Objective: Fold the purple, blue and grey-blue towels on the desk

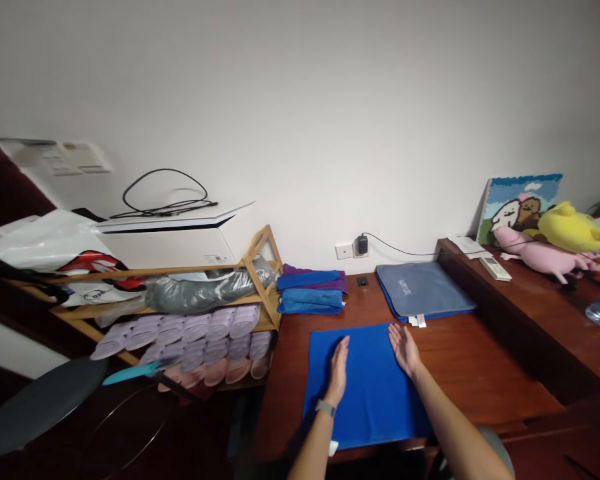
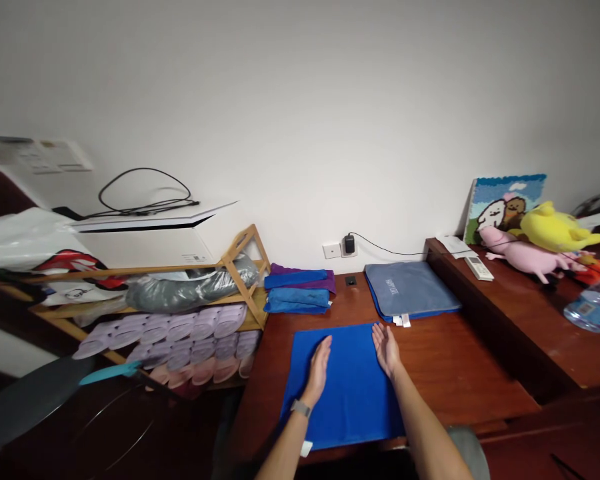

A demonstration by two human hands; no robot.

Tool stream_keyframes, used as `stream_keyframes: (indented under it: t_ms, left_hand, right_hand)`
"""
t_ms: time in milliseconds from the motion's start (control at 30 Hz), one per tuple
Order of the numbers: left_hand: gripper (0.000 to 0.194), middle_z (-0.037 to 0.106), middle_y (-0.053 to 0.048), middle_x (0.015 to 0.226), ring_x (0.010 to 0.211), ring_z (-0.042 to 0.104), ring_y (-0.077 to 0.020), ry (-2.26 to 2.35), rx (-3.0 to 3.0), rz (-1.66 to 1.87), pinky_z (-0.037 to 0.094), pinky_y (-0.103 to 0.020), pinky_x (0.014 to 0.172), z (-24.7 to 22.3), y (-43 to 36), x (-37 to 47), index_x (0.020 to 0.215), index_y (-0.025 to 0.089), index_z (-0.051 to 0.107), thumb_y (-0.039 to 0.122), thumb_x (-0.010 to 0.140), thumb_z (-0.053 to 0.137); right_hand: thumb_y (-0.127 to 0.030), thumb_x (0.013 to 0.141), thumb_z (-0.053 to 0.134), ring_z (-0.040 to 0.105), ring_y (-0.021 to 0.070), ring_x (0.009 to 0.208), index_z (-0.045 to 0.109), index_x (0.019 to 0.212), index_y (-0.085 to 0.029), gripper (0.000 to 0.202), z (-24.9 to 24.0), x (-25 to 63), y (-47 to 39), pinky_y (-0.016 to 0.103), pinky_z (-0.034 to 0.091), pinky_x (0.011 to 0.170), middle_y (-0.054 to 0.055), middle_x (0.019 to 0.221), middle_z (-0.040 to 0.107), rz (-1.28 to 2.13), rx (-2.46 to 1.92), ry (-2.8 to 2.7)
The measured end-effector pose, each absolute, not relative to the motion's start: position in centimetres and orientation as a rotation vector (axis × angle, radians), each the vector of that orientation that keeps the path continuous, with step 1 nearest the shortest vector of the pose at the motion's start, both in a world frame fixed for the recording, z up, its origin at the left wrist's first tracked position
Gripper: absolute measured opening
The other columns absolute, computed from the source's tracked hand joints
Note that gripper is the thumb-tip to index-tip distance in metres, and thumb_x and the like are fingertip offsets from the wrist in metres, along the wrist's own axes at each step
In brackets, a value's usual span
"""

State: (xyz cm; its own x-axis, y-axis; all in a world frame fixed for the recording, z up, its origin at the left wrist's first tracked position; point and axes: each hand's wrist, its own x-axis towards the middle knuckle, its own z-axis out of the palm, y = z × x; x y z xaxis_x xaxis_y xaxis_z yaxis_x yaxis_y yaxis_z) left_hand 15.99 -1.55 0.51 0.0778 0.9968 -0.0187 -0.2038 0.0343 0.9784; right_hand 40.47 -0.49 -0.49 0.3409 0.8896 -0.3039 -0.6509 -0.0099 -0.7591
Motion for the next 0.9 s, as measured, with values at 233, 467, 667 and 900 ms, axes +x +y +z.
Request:
stream_keyframes:
  t_ms: [233, 467, 667, 900]
  left_hand:
    - [0.057, 0.062, -0.013, 0.152, 0.149, 0.048, -0.0323, 1.351, 1.049, 1.429, 0.034, -0.053, 0.127, 3.3, -1.6, 5.1, 0.133, 0.021, 0.069, 0.059, 0.097, 0.048]
    - [0.044, 0.069, -0.013, 0.135, 0.126, 0.064, -0.0327, 1.684, 1.776, 1.107, 0.051, -0.049, 0.108, 3.6, -10.3, 6.9, 0.129, 0.025, 0.068, 0.049, 0.098, 0.048]
    - [0.038, 0.072, -0.012, 0.085, 0.090, 0.068, -0.0355, 2.125, 2.079, 0.493, 0.051, -0.047, 0.084, 2.1, -15.2, 2.5, 0.076, 0.026, 0.067, 0.056, 0.095, 0.054]
    - [0.032, 0.078, -0.007, 0.086, 0.090, 0.074, -0.0292, 2.073, 2.046, 0.326, 0.046, -0.036, 0.076, 2.9, -16.7, 2.3, 0.077, 0.027, 0.067, 0.045, 0.099, 0.051]
  right_hand:
    - [-0.054, 0.095, 0.050, 0.053, 0.0223, 0.144, 0.070, 0.111, -0.024, 0.039, 0.8, 39.9, -0.2, 0.045, 0.039, 0.125, 0.009, 0.138, 0.071, 1.241, -0.995, -0.243]
    - [-0.050, 0.091, 0.063, 0.052, 0.0240, 0.146, 0.075, 0.116, -0.026, 0.037, 2.9, 38.1, -4.6, 0.043, 0.037, 0.126, 0.005, 0.144, 0.068, 1.255, -0.916, -0.320]
    - [-0.045, 0.091, 0.064, 0.061, 0.0273, 0.137, 0.076, 0.114, -0.020, 0.035, 1.1, 40.3, -12.5, 0.047, 0.043, 0.123, 0.011, 0.133, 0.075, 1.454, -0.896, -0.265]
    - [-0.040, 0.089, 0.067, 0.057, 0.0270, 0.141, 0.078, 0.109, -0.020, 0.030, 0.3, 40.8, -13.1, 0.044, 0.041, 0.125, 0.011, 0.134, 0.074, 1.442, -0.920, -0.199]
